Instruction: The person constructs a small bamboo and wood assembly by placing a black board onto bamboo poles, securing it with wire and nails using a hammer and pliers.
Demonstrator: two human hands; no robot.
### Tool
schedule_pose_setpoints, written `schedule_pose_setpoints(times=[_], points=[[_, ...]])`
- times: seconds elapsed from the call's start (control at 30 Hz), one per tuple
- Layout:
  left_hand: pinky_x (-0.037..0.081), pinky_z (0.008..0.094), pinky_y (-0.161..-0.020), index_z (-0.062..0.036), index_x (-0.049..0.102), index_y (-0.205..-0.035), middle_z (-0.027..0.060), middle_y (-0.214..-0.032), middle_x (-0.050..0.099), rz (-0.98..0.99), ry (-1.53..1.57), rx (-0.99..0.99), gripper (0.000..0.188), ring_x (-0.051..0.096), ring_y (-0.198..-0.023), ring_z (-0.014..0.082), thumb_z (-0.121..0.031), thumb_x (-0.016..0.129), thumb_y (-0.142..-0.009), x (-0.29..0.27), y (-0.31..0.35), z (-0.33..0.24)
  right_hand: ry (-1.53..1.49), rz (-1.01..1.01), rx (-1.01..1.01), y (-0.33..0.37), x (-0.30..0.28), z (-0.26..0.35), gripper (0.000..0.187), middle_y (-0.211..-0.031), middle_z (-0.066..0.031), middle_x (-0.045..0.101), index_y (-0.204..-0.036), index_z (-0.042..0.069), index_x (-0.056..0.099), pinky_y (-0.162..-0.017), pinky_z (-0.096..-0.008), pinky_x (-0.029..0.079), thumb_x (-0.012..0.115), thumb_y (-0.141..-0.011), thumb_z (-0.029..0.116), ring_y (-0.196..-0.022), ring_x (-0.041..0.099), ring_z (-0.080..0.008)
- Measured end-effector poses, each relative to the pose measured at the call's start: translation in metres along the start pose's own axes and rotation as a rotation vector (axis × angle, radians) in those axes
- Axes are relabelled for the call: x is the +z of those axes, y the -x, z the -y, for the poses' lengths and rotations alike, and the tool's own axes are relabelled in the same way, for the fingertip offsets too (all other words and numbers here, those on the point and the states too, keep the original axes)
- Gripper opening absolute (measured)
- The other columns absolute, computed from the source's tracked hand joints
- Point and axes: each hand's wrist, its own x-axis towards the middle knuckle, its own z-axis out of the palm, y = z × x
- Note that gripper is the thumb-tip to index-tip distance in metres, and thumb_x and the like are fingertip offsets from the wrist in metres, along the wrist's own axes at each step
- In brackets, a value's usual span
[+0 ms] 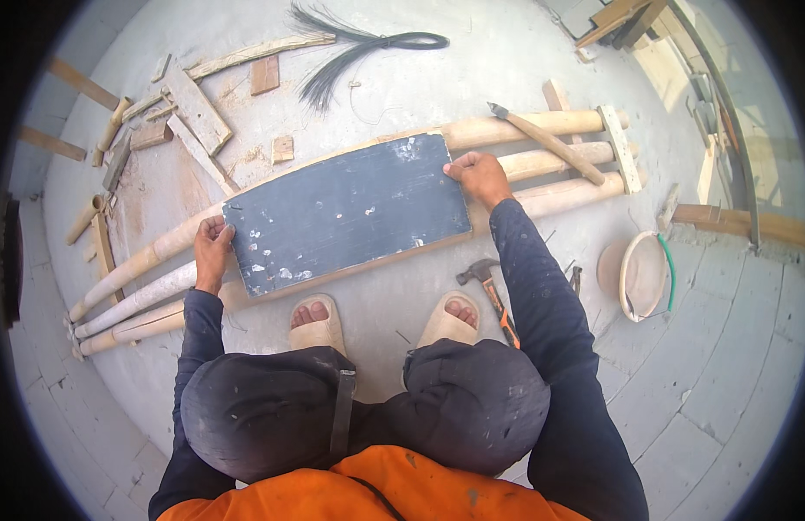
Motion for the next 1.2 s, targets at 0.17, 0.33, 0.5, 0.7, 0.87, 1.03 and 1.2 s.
schedule_pose_setpoints(times=[0.17,0.33,0.5,0.7,0.87,1.03,1.2], points=[[0.054,0.0263,-0.077,0.0022,0.064,-0.122,0.0078,-0.106,0.072,-0.007,-0.004,-0.004,0.028,0.065,-0.089,0.0112,-0.01,0.072,-0.098,0.001,0.004,-0.006,-0.008,-0.014,-0.017,-0.005,0.002,-0.008,0.03,-0.094,-0.0138,0.08,-0.098,-0.001,0.081,-0.085,-0.0351,0.056,0.086,-0.09,0.028,-0.089,0.074,-0.0215],[0.055,0.0271,-0.076,0.002,0.064,-0.123,0.0078,-0.106,0.071,-0.012,0.066,-0.031,0.03,0.066,-0.089,0.0118,-0.011,0.072,-0.097,0.003,0.007,-0.011,0.014,-0.025,-0.008,0.008,-0.001,0.006,0.034,-0.094,-0.0141,0.08,-0.1,0.001,0.079,-0.085,-0.0365,0.056,0.084,-0.09,0.033,-0.09,0.073,-0.0233],[0.057,0.0363,-0.087,0.0018,0.064,-0.125,0.012,-0.11,0.07,-0.155,-0.17,0.097,0.041,0.068,-0.095,0.0225,-0.016,0.075,-0.09,0.008,0.022,-0.021,0.231,-0.243,-0.172,0.031,-0.004,0.096,0.04,-0.078,-0.0067,0.069,-0.099,0.003,0.078,-0.072,-0.0376,0.052,0.076,-0.095,0.043,-0.072,0.063,-0.0206],[0.034,0.0575,-0.124,-0.0112,0.06,-0.15,0.0166,-0.157,0.052,-0.199,-0.589,0.472,0.069,0.043,-0.148,0.0395,-0.026,0.081,-0.086,0.005,0.03,-0.044,0.405,0.195,-0.714,0.035,0.064,0.215,0.03,-0.093,-0.0118,0.076,-0.113,0.005,0.081,-0.079,-0.0386,0.055,0.071,-0.1,0.03,-0.082,0.068,-0.0244],[0.014,0.0698,-0.13,-0.0228,0.05,-0.162,0.0079,-0.175,0.034,0.263,-0.751,0.437,0.081,0.018,-0.164,0.0401,-0.037,0.08,-0.089,-0.006,-0.006,-0.054,0.452,0.323,-0.928,0.044,0.194,0.224,0.03,-0.102,-0.0101,0.076,-0.121,0.009,0.081,-0.078,-0.0406,0.056,0.074,-0.1,0.03,-0.081,0.069,-0.0271],[0.009,0.0707,-0.13,-0.0298,0.041,-0.167,0.0087,-0.177,0.031,0.441,-0.726,0.446,0.086,0.019,-0.165,0.0402,-0.05,0.079,-0.091,-0.011,-0.024,-0.044,0.307,0.345,-0.824,0.061,0.266,0.211,0.032,-0.093,-0.0084,0.07,-0.122,0.01,0.078,-0.076,-0.039,0.055,0.078,-0.098,0.03,-0.081,0.068,-0.0263],[0.008,0.0685,-0.131,-0.0233,0.042,-0.166,0.0081,-0.177,0.03,0.457,-0.712,0.451,0.085,0.019,-0.165,0.0381,-0.045,0.079,-0.093,-0.013,-0.025,-0.041,0.193,0.225,-0.934,0.055,0.283,0.213,0.02,-0.095,-0.009,0.07,-0.109,0.01,0.076,-0.074,-0.0403,0.056,0.079,-0.096,0.024,-0.085,0.072,-0.0297]])
